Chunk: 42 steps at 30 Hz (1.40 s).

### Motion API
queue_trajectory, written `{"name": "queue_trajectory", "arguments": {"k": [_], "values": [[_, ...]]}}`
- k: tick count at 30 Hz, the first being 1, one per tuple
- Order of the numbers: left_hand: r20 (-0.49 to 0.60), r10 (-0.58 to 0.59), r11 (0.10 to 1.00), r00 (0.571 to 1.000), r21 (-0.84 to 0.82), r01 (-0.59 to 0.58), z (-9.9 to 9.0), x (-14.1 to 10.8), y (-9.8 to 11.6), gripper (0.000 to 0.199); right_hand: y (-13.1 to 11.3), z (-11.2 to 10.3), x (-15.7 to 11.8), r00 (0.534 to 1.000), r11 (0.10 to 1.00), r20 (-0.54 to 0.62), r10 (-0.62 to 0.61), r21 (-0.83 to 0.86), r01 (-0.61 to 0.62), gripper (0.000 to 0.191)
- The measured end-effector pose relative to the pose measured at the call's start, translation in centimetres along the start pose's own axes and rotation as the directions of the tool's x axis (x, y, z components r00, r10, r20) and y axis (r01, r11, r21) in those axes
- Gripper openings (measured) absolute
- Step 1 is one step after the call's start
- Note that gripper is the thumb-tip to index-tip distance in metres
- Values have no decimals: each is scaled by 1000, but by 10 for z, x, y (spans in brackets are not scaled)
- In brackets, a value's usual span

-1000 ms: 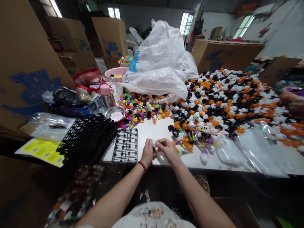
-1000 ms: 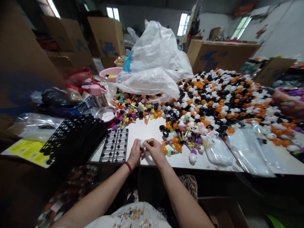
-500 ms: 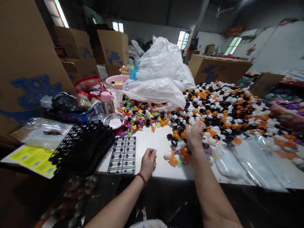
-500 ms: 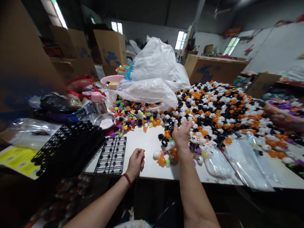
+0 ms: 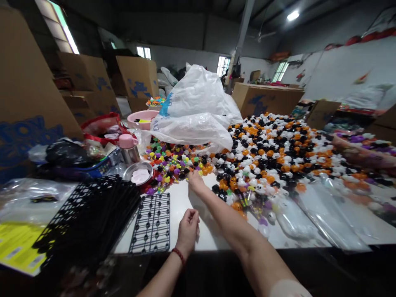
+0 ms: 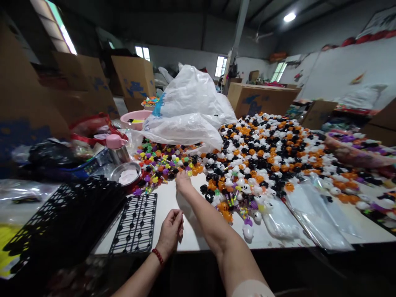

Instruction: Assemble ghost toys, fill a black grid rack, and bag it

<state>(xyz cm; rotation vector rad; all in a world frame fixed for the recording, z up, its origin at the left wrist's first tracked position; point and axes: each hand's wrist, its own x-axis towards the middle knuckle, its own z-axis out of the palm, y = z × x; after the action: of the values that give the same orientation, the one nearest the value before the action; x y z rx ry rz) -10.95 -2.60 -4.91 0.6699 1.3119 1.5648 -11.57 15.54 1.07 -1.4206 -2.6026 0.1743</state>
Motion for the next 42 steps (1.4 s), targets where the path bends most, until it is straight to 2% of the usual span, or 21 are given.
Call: {"name": "queue_trajectory", "arguments": {"k": [3,6,8,10,12,14,16,18,20,22,23,26,28,30,32,35,37,39,42], "values": [[9,2,999,1000,35,-3,0,0,-4,39,28,-17,8,996,996,-38,85,-20,-85,36],[17,-5,999,1000,40,4,0,-1,-5,37,66,-36,17,969,971,-76,237,-21,-239,38],[21,-3,999,1000,45,2,0,-1,-5,37,85,-46,21,950,951,-60,307,-9,-309,37],[22,4,999,1000,50,-5,0,0,-5,36,95,-51,20,947,947,-25,320,12,-320,33],[11,2,999,1000,35,-2,0,1,-5,37,91,-53,15,958,957,-5,285,50,-285,30],[-15,7,1000,1000,-13,-8,0,2,-3,37,75,-52,1,974,969,-10,224,108,-222,30],[-47,27,998,999,-62,-30,0,2,0,44,52,-45,-23,987,972,-19,160,176,-154,29],[-70,49,994,996,-91,-55,-2,2,3,53,27,-31,-56,995,945,-20,97,314,-86,31],[-105,73,991,992,-103,-84,-4,3,4,55,5,-13,-94,998,808,-52,31,590,6,36],[-148,110,986,983,-110,-127,-6,4,4,51,-10,2,-128,989,699,-145,10,709,97,36],[-155,129,983,980,-113,-147,-7,4,3,48,-14,6,-141,984,673,-175,17,730,118,36],[-95,129,981,987,-132,-141,-6,3,3,42,-9,4,-164,980,648,-153,131,761,33,42],[-55,83,986,995,-141,-90,-4,2,4,42,3,-6,-168,971,622,-96,218,781,-62,48],[-29,46,987,999,-150,-50,-2,0,5,44,17,-17,-167,957,550,-40,287,825,-130,50],[2,47,986,999,-159,-46,-1,-2,6,45,28,-24,-164,943,402,36,332,899,-175,51],[41,63,984,997,-167,-55,-1,-3,7,44,32,-27,-162,927,76,156,340,978,-192,49],[66,53,984,996,-175,-41,-1,-3,8,44,31,-24,-162,930,-66,189,316,982,-177,50],[84,41,983,996,-181,-25,-2,-3,8,45,30,-19,-163,935,-80,200,293,979,-185,52],[91,26,982,995,-189,-8,-2,-4,9,45,32,-14,-165,945,9,202,255,977,-211,51]]}}
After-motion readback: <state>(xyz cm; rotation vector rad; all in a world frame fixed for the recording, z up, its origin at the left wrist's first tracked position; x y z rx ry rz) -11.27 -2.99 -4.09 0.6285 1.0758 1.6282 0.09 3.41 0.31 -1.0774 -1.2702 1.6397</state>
